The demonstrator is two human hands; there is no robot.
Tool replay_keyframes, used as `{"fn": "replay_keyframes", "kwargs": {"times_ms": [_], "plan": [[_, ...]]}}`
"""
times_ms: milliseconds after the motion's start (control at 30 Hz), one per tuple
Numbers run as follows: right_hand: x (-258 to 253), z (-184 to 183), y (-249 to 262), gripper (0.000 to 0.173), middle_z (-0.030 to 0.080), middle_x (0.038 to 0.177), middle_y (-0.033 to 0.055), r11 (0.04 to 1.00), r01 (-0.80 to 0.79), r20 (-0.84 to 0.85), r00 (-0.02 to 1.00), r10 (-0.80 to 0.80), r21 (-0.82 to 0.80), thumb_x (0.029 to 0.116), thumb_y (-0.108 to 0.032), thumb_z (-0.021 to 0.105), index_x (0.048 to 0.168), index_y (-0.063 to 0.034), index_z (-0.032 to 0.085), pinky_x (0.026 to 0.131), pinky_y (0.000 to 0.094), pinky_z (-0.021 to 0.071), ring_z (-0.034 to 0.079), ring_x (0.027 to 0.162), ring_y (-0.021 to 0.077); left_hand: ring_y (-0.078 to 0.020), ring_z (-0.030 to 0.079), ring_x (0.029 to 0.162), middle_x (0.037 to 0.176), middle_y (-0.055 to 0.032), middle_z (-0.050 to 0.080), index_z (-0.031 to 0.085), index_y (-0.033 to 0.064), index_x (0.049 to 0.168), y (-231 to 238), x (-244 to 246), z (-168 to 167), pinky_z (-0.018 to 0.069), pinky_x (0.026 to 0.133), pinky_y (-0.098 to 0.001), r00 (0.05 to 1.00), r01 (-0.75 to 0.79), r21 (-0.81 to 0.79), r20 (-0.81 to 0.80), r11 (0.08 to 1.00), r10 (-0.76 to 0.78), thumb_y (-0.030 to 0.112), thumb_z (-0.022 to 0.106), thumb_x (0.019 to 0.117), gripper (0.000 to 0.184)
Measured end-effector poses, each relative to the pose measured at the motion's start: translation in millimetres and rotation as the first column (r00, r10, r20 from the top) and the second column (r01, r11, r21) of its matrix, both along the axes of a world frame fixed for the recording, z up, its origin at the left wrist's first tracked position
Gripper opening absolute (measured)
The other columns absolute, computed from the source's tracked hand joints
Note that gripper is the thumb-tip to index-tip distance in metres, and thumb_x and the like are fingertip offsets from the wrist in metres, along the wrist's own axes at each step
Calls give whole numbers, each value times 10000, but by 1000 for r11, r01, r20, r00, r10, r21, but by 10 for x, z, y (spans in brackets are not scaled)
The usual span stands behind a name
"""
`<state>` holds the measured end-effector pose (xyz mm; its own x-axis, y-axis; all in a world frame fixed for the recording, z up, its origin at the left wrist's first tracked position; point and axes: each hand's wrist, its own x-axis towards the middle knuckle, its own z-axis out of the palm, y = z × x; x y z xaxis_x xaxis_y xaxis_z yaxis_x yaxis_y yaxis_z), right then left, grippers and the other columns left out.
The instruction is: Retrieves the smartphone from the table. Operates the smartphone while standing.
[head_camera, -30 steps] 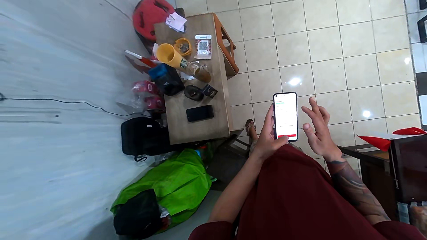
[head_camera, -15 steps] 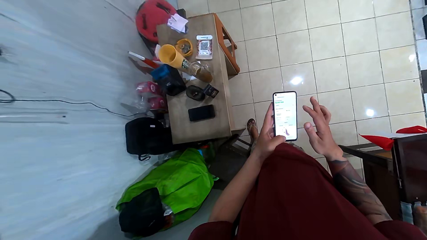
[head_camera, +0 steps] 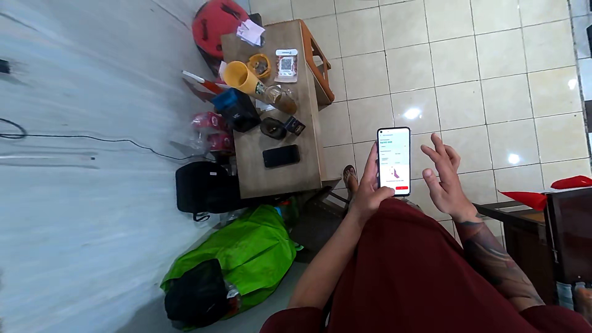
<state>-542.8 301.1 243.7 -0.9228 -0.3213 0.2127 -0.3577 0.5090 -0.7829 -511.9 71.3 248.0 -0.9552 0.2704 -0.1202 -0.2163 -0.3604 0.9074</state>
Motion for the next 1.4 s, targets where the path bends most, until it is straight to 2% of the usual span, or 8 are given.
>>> {"fn": "replay_keyframes", "kwargs": {"times_ms": [400,633,800,1067,1400], "plan": [[3,22,-21,576,203,1706,83,1000,-6,-4,1000,6,-1,1082,-482,329,1540,-163,471,1210,582,177,261,1519,282,-294,523,1339,1609,-97,353,28,326,1657,-21,34,-3,562,963,-516,1000,27,23,3,999,-27,13,584,761,1100],[-31,67,-43,578,193,1708,84,1000,-8,-3,1000,8,15,1079,-480,335,1544,-162,465,1210,578,171,267,1513,280,-311,541,1322,1603,-112,368,31,317,1657,-33,28,-38,558,966,-531,998,55,42,3,998,-56,16,580,769,1087],[-96,123,-71,569,194,1709,83,998,-28,-37,999,30,55,1081,-463,336,1543,-158,467,1211,587,169,242,1529,288,-301,553,1302,1587,-121,384,54,307,1655,-18,25,-22,570,941,-507,998,62,46,1,997,-63,22,583,765,1074],[-226,185,-151,541,192,1713,63,986,-59,-75,995,71,158,1081,-503,352,1544,-262,492,1193,633,164,195,1544,332,-286,591,1250,1552,-119,434,58,317,1653,-5,20,-15,587,898,-484,996,94,27,1,995,-94,17,554,772,1055],[-342,302,-269,542,187,1719,7,958,-71,-94,991,100,279,1078,-524,349,1551,-294,479,1177,645,162,154,1561,344,-272,593,1251,1550,-117,435,62,304,1654,23,4,-5,578,930,-480,993,116,43,-6,992,-115,18,555,760,1060]]}}
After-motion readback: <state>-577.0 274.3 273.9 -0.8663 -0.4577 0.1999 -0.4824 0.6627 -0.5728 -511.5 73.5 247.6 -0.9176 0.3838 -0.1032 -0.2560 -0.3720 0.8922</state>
